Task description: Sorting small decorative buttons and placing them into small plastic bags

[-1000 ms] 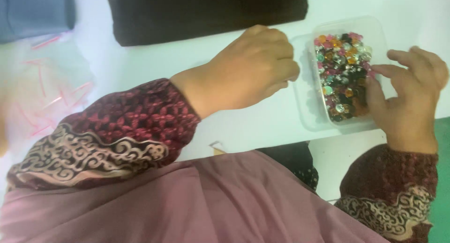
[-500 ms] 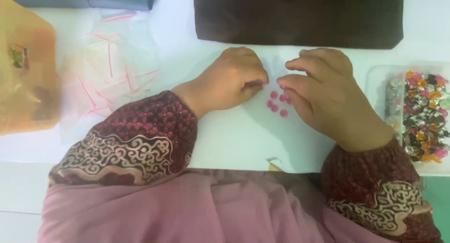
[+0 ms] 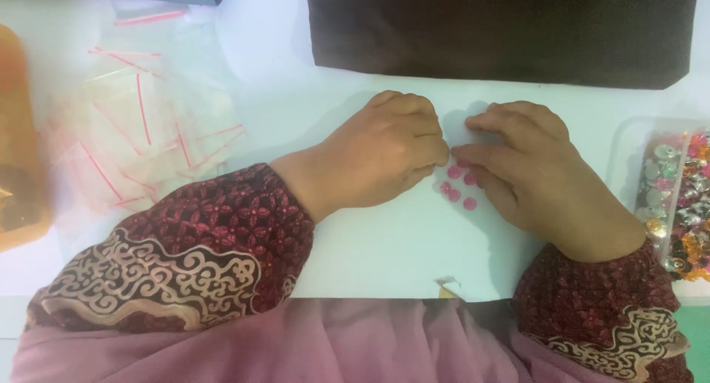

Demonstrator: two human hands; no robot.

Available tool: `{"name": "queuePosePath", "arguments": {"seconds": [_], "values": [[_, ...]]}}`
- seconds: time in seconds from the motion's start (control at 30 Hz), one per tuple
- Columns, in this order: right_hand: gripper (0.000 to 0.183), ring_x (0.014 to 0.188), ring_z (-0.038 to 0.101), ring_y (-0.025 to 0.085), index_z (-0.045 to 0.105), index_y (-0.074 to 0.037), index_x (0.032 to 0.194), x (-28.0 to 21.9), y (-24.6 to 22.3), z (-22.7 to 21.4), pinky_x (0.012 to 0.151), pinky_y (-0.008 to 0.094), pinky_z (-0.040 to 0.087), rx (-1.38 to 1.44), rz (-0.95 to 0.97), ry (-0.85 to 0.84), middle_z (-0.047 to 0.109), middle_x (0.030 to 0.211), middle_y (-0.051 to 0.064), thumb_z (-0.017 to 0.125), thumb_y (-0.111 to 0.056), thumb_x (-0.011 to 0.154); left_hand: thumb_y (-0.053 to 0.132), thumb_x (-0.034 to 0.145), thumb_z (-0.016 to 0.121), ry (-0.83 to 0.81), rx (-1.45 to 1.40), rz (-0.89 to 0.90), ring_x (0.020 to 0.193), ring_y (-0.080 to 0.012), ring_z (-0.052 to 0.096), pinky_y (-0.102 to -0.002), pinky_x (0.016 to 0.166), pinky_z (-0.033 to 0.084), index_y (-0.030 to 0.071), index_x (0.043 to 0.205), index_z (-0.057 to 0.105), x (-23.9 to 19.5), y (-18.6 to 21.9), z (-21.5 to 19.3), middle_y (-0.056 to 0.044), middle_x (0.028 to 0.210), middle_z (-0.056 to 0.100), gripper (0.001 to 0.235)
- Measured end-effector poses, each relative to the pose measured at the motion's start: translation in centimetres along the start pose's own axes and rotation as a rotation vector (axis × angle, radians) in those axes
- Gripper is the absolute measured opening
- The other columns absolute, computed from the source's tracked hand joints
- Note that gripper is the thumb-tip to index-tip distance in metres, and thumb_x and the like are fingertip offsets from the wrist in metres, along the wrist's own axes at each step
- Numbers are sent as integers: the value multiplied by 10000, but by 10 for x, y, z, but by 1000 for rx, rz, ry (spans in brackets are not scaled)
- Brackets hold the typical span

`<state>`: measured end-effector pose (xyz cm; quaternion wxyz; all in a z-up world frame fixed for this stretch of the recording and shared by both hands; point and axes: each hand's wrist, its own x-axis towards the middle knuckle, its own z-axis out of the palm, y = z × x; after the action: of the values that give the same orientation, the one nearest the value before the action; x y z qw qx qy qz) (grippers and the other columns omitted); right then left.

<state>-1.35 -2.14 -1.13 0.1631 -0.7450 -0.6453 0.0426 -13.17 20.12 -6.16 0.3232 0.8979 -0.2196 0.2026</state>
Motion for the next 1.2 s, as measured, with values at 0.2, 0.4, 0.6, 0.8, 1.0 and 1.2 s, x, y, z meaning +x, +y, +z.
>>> {"name": "queuePosePath", "arguments": {"seconds": [0.2,0.4,0.6,0.8,1.0,1.2], "values": [[261,1147,598,341,733,-73,1153,-4,2,-6,1090,498,455,46,25,-3,640,1217,152,650,42,934,96,905,772,-26,-34,-14,941,-252,575,-416,819,440,150,872,668,0,3,-1,17,856,622,122],[252,933,585,312,718,-51,1165,-10,4,-10,965,455,466,59,48,20,642,1018,107,635,79,966,172,918,799,-26,-13,36,959,-261,580,-425,808,437,161,861,677,-1,3,2,45,836,637,135],[343,836,576,284,717,-90,1255,-16,2,-14,925,438,467,103,147,-100,659,862,53,641,-45,924,70,912,692,-33,-11,70,911,-249,577,-403,830,428,139,833,673,1,10,-5,29,779,596,106],[424,895,598,274,688,-185,1308,-10,-2,-14,970,447,409,111,222,-286,678,815,4,657,-217,887,131,946,722,-43,-16,87,901,-263,583,-418,844,431,126,929,662,2,10,-8,-2,810,610,62],[386,855,575,257,701,-177,1275,-10,-3,-8,937,446,415,74,186,-263,641,770,-18,682,-168,890,61,935,653,-48,-27,61,948,-253,599,-406,881,446,136,1006,718,3,12,-9,11,841,638,123],[311,805,549,278,701,-210,1191,-7,-4,-7,870,445,411,63,152,-254,588,714,0,662,-153,887,94,854,682,-72,-35,74,951,-283,570,-421,846,422,135,1036,704,5,11,-14,-9,852,595,188]]}}
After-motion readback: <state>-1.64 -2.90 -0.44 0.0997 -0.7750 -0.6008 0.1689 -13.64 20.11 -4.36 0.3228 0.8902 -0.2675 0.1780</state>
